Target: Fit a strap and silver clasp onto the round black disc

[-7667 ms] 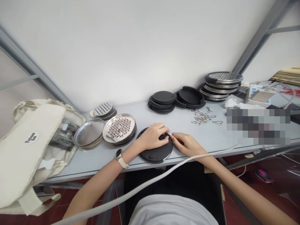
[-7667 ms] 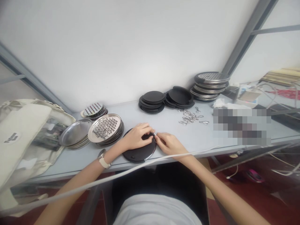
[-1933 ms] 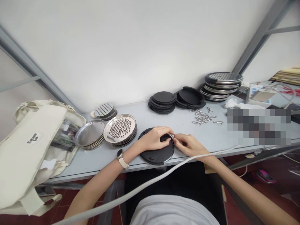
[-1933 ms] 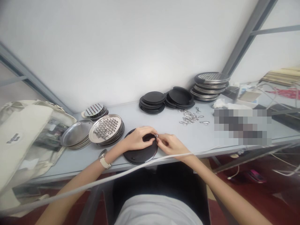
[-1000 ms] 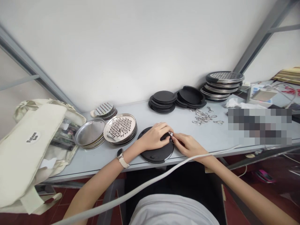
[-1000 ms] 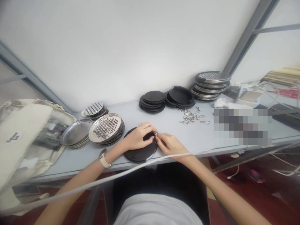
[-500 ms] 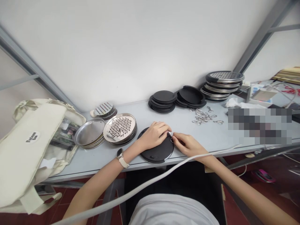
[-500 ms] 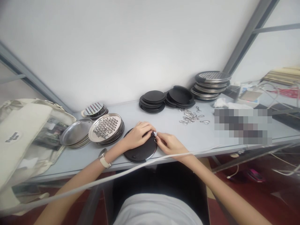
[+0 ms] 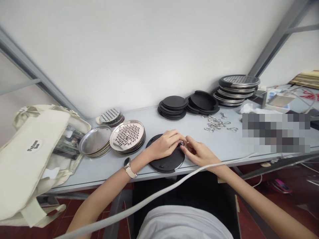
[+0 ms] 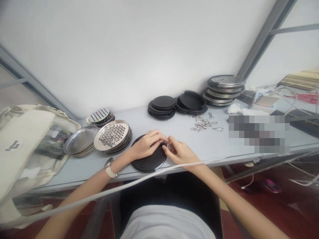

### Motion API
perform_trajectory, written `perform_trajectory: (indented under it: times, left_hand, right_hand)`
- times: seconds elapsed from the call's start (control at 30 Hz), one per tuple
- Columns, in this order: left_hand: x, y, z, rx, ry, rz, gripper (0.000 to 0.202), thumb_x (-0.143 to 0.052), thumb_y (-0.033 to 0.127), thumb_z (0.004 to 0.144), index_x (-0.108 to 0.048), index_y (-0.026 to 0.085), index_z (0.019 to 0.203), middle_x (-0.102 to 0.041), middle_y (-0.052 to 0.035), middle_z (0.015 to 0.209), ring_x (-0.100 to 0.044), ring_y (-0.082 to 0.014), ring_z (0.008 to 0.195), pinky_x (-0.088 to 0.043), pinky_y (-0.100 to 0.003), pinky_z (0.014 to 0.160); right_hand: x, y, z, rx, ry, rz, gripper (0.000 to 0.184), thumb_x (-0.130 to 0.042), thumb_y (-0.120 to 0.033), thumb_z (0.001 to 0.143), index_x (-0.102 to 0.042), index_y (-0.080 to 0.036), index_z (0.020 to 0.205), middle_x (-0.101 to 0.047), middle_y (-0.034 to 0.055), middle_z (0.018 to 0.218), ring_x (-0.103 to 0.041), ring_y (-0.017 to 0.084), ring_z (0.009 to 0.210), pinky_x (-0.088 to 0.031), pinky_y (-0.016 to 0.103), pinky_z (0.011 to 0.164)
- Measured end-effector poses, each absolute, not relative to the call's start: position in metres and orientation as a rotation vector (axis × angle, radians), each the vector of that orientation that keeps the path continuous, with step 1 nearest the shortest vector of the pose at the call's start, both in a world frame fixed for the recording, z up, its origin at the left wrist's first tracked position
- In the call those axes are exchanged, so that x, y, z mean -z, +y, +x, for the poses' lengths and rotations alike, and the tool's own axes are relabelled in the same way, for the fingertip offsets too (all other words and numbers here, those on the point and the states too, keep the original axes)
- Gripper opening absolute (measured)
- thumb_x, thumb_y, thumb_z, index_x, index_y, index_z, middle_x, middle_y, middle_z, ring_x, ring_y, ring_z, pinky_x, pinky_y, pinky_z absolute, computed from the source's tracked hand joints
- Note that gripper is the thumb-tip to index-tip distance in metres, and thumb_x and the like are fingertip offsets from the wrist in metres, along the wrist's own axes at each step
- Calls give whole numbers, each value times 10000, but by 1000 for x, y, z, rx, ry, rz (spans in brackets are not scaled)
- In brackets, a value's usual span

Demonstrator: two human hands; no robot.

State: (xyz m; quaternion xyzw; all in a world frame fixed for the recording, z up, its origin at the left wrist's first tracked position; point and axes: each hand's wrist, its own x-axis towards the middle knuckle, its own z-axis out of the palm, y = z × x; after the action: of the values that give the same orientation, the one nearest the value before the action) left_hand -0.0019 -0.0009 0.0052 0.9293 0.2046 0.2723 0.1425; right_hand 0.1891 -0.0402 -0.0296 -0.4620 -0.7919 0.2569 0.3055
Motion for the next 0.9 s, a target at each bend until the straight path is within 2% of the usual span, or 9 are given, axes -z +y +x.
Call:
perform_trajectory:
  times: [0.07, 0.2, 0.53, 0.67, 0.8, 0.9]
  left_hand:
    - [-6, -2, -3, -789, 544, 2694, 229, -350, 120, 939, -536, 171, 1063, -562, -67, 1005, -529, -162, 972, -411, -301, 902]
    - [-6, -2, -4, -807, 587, 2722, 240, -336, 121, 942, -532, 170, 1071, -563, -72, 1005, -527, -170, 976, -400, -309, 906]
    - [-5, 1, -1, -785, 848, 2703, 182, -360, 169, 944, -521, 179, 1028, -600, -50, 1014, -534, -175, 990, -363, -340, 916]
    - [-4, 0, 0, -751, 897, 2739, 162, -430, 188, 905, -508, 180, 1047, -580, -52, 1036, -518, -183, 1017, -369, -341, 921]
    - [-6, -4, 0, -712, 846, 2787, 292, -546, 223, 814, -484, 172, 1095, -538, -76, 1094, -486, -217, 1062, -369, -350, 944]
    - [-7, -4, 0, -699, 814, 2794, 300, -532, 196, 802, -481, 172, 1097, -534, -84, 1095, -482, -227, 1070, -370, -356, 944]
  right_hand:
    - [31, -40, 189, -699, -2087, -1204, 171, -438, -346, 910, -342, -236, 821, -366, -89, 539, -370, 106, 461, -300, 220, 491]
    - [33, -39, 190, -692, -2074, -1182, 128, -374, -312, 937, -363, -235, 835, -385, -73, 562, -404, 113, 481, -313, 219, 506]
    - [28, -40, 189, -554, -2123, -1218, 218, -335, -304, 949, -381, -232, 748, -455, -28, 596, -450, 134, 517, -341, 232, 518]
    - [31, -39, 188, -444, -2164, -1247, 217, -335, -281, 944, -409, -226, 747, -501, -9, 611, -480, 140, 514, -351, 239, 521]
    - [34, -38, 188, -395, -2214, -1237, 195, -326, -269, 951, -457, -210, 819, -559, 19, 671, -539, 156, 566, -382, 251, 566]
    - [33, -37, 188, -401, -2229, -1223, 204, -318, -274, 959, -473, -204, 845, -583, 33, 694, -561, 165, 596, -398, 256, 582]
